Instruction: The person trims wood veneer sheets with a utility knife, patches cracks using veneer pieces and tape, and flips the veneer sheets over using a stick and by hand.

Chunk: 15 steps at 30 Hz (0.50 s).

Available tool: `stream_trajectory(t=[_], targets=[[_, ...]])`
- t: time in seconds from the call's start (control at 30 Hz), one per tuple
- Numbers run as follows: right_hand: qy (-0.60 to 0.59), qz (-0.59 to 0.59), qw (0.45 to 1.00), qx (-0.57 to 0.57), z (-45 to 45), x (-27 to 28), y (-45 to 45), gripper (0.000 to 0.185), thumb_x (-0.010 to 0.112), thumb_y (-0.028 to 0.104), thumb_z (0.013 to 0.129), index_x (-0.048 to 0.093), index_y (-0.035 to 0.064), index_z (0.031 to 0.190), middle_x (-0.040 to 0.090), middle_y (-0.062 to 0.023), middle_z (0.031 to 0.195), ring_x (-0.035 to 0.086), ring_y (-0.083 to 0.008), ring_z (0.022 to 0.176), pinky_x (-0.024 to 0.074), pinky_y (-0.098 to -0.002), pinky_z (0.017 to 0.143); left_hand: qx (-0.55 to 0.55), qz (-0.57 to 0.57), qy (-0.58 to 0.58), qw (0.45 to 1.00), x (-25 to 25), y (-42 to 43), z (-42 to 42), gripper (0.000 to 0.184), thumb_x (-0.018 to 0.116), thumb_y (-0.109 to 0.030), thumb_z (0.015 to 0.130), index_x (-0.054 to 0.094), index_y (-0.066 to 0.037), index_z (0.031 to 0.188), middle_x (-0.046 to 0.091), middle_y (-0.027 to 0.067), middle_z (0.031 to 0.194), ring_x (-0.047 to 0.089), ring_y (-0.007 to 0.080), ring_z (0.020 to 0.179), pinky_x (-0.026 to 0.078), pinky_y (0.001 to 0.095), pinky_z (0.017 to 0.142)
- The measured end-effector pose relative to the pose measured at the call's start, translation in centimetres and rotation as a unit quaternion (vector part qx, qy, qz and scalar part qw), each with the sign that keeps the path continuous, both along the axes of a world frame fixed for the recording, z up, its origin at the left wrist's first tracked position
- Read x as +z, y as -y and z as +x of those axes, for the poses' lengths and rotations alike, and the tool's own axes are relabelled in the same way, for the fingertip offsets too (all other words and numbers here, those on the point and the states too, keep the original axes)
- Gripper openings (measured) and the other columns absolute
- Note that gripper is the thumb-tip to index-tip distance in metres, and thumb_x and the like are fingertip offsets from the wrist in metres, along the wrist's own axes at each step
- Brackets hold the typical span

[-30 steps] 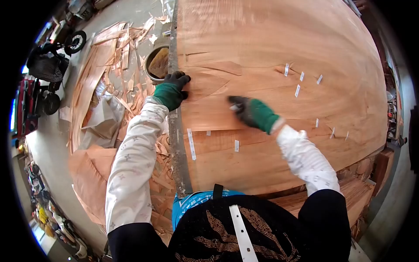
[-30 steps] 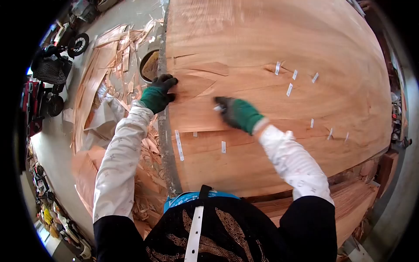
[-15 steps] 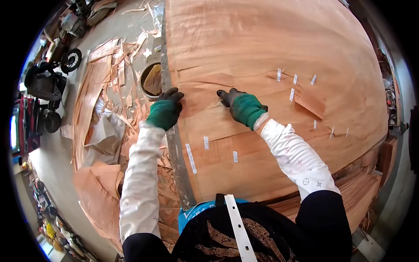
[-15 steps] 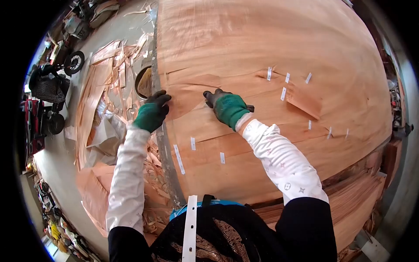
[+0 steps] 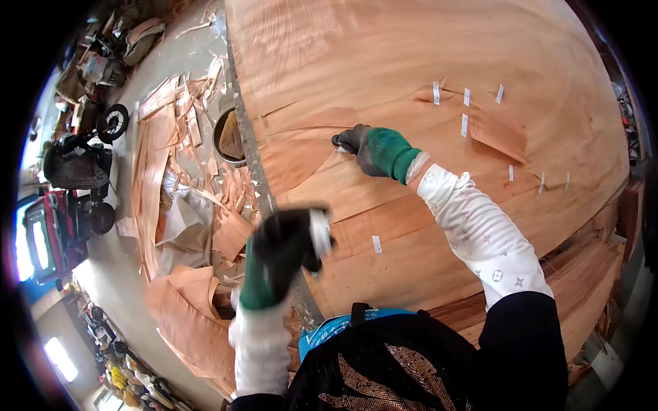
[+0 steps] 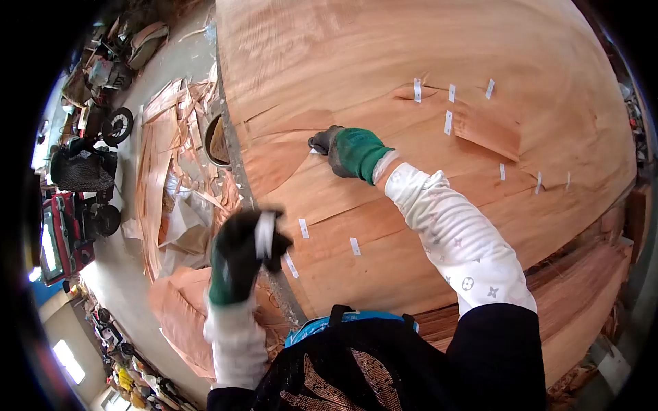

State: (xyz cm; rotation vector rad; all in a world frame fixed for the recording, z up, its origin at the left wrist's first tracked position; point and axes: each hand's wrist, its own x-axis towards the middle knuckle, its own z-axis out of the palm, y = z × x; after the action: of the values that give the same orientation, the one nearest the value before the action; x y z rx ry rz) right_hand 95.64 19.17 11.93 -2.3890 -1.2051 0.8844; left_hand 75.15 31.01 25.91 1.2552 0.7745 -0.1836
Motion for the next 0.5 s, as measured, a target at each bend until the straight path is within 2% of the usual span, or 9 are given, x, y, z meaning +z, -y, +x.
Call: stream_trajectory(t=[0.03, 0.07, 0.13, 0.17, 0.23, 0.37, 0.4, 0.43, 0.5], targets=[[0.003, 0.036, 0.999, -0.011, 0.0, -0.6, 0.3, 0.030, 0.051, 0.011, 0.087, 0.059, 0.0139, 0.116, 0.060, -0.0133, 0.114, 0.059, -0.0335, 0.101, 0.0488, -0.0393, 0.081, 0.025, 0.027, 0.006, 0.999, -3.3, -0.8, 1.3, 0.031, 0.058, -0.020, 0.091, 0.056, 0.003, 0.111, 0.064, 0.0114, 0.077, 0.052, 0.0112, 0.052, 0.042, 0.0228, 0.048], [0.007, 0.072, 0.997, -0.022, 0.2, -0.8, 0.4, 0.030, 0.051, 0.012, 0.086, 0.060, 0.0135, 0.115, 0.062, -0.0139, 0.111, 0.060, -0.0337, 0.100, 0.0490, -0.0406, 0.080, 0.055, 0.010, -0.005, 0.998, -6.5, -1.6, 2.0, 0.030, 0.060, -0.019, 0.090, 0.056, 0.003, 0.111, 0.065, 0.0123, 0.079, 0.052, 0.0114, 0.052, 0.042, 0.0231, 0.047], [-0.017, 0.064, 0.997, -0.034, 0.5, -0.7, 0.2, 0.029, 0.051, 0.015, 0.087, 0.060, 0.0140, 0.114, 0.062, -0.0140, 0.111, 0.059, -0.0327, 0.102, 0.0485, -0.0398, 0.080, 0.056, -0.014, -0.007, 0.998, -10.3, -2.3, 4.6, 0.035, 0.060, -0.018, 0.091, 0.051, 0.002, 0.118, 0.062, 0.0109, 0.083, 0.056, 0.0128, 0.061, 0.042, 0.0224, 0.047], [-0.029, 0.058, 0.997, -0.040, 0.6, -0.6, 0.2, 0.028, 0.051, 0.017, 0.088, 0.061, 0.0142, 0.114, 0.062, -0.0141, 0.111, 0.059, -0.0321, 0.102, 0.0483, -0.0394, 0.081, 0.055, -0.013, -0.013, 0.998, -11.3, -2.3, 5.8, 0.037, 0.062, -0.018, 0.090, 0.051, 0.001, 0.120, 0.061, 0.0103, 0.089, 0.061, 0.0144, 0.070, 0.044, 0.0235, 0.048], [-0.040, 0.069, 0.996, -0.046, 0.8, -1.0, 0.3, 0.027, 0.050, 0.016, 0.088, 0.061, 0.0127, 0.113, 0.063, -0.0140, 0.109, 0.060, -0.0326, 0.099, 0.0485, -0.0388, 0.081, 0.052, -0.043, 0.018, 0.998, -12.5, -1.9, 7.5, 0.041, 0.063, -0.019, 0.089, 0.049, -0.001, 0.124, 0.061, 0.0092, 0.093, 0.063, 0.0156, 0.077, 0.045, 0.0241, 0.049], [-0.110, 0.017, 0.992, -0.056, 2.2, 1.0, -0.5, 0.028, 0.051, 0.015, 0.088, 0.061, 0.0095, 0.114, 0.065, -0.0141, 0.105, 0.063, -0.0322, 0.092, 0.0497, -0.0376, 0.078, 0.065, -0.033, -0.071, 0.995, -15.1, -1.2, 9.0, 0.049, 0.065, -0.016, 0.087, 0.044, -0.005, 0.130, 0.063, 0.0105, 0.093, 0.063, 0.0164, 0.070, 0.048, 0.0261, 0.048], [-0.269, 0.062, 0.935, -0.220, 2.3, 0.7, -0.3, 0.031, 0.051, 0.010, 0.087, 0.059, 0.0072, 0.117, 0.065, -0.0152, 0.102, 0.064, -0.0315, 0.089, 0.0506, -0.0364, 0.076, 0.059, -0.024, -0.075, 0.995, -14.8, -1.2, 9.0, 0.050, 0.065, -0.015, 0.086, 0.043, -0.005, 0.130, 0.063, 0.0112, 0.090, 0.063, 0.0165, 0.067, 0.047, 0.0264, 0.047], [-0.349, 0.162, 0.866, -0.319, 2.5, 0.8, 0.0, 0.033, 0.055, 0.006, 0.085, 0.060, 0.0083, 0.118, 0.055, 0.0007, 0.075, 0.048, -0.0064, 0.058, 0.0453, -0.0230, 0.054, 0.052, -0.016, -0.080, 0.995, -14.4, -1.1, 9.1, 0.051, 0.065, -0.014, 0.086, 0.043, -0.006, 0.131, 0.063, 0.0118, 0.087, 0.062, 0.0165, 0.065, 0.047, 0.0268, 0.046], [-0.087, 0.268, 0.930, -0.237, 2.4, -3.5, 0.5, 0.038, 0.052, 0.002, 0.084, 0.059, 0.0103, 0.120, 0.062, -0.0042, 0.085, 0.057, -0.0113, 0.072, 0.0487, -0.0247, 0.063, 0.051, -0.014, -0.082, 0.995, -14.3, -0.9, 9.0, 0.053, 0.065, -0.012, 0.085, 0.041, -0.007, 0.132, 0.063, 0.0128, 0.082, 0.061, 0.0169, 0.061, 0.046, 0.0275, 0.044]])
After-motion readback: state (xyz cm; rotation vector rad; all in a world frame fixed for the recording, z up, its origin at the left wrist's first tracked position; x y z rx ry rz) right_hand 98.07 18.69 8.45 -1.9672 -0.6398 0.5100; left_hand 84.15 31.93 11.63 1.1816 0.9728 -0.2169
